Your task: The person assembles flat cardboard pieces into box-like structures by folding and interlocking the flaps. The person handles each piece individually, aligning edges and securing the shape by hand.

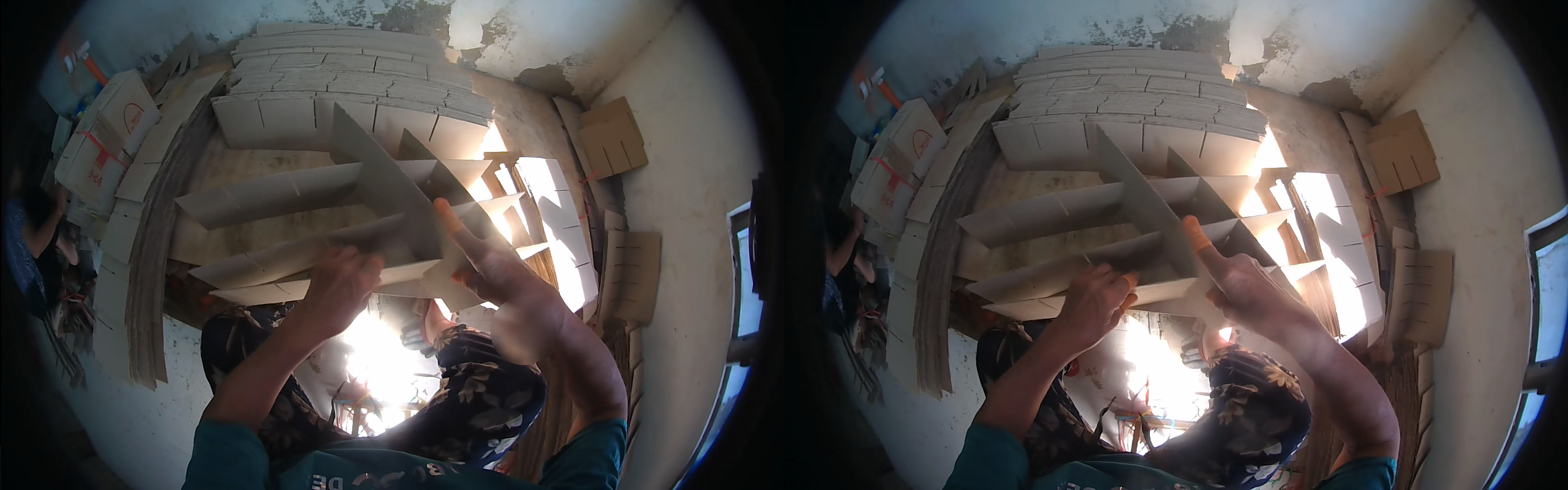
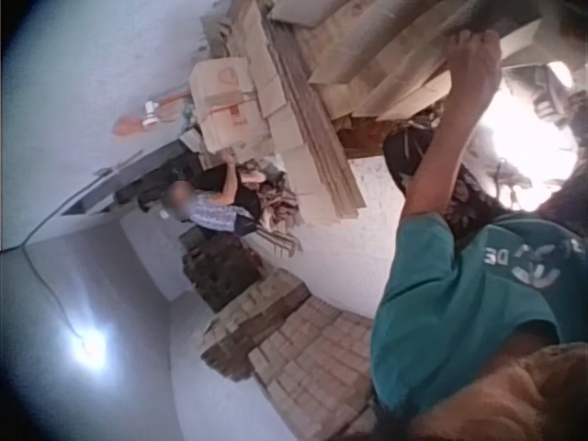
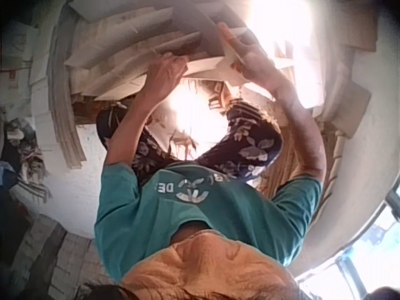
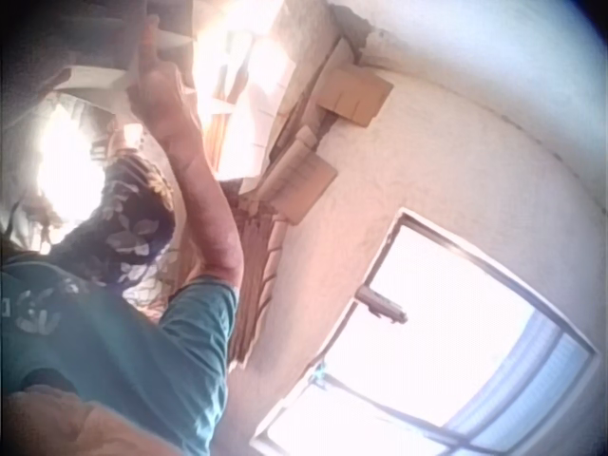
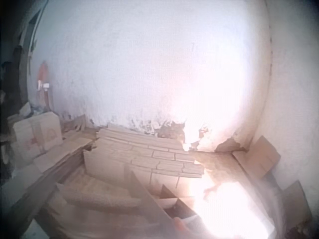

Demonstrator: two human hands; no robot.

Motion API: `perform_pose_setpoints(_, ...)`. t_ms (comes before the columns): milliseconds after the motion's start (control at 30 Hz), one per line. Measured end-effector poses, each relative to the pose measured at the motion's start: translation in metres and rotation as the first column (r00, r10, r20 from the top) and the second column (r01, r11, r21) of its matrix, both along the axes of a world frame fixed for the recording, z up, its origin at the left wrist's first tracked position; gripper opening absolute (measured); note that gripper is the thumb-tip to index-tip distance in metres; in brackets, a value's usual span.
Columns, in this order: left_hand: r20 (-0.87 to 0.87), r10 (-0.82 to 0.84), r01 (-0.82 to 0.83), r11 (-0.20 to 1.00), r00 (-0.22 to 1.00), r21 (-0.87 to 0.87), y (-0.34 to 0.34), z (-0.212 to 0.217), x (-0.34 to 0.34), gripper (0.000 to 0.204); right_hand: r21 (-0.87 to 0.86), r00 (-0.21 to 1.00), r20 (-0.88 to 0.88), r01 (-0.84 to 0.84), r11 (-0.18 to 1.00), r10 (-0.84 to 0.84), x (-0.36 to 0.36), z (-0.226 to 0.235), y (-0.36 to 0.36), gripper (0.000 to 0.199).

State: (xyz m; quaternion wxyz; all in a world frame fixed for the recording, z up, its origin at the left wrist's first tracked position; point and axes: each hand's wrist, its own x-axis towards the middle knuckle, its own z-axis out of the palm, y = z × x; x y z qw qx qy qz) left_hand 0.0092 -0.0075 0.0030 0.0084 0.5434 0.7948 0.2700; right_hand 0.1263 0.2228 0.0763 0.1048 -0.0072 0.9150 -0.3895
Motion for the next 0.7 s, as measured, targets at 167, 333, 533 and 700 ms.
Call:
perform_pose_setpoints(167,-0.006,0.042,-0.041,0.994,0.999,0.103,0.003,-0.009,-0.006,0.015,0.096,0.993,0.11,0.022,0.995,-0.032,-0.001,0.03,-0.016,0.094)
perform_pose_setpoints(333,-0.009,-0.007,0.008,0.994,1.0,0.107,0.002,-0.011,-0.01,0.014,0.145,0.997,0.011,0.068,0.987,-0.071,0.01,-0.017,-0.014,0.097)
perform_pose_setpoints(533,0.019,-0.004,0.004,1.0,1.0,-0.003,-0.003,-0.005,-0.015,0.019,0.102,0.996,-0.048,0.074,0.992,-0.069,0.01,-0.014,-0.017,0.097)
perform_pose_setpoints(700,-0.002,0.09,-0.084,0.947,0.996,0.311,0.009,0.021,-0.033,0.027,0.087,0.999,-0.029,0.028,0.996,-0.026,0.012,-0.028,-0.016,0.099)
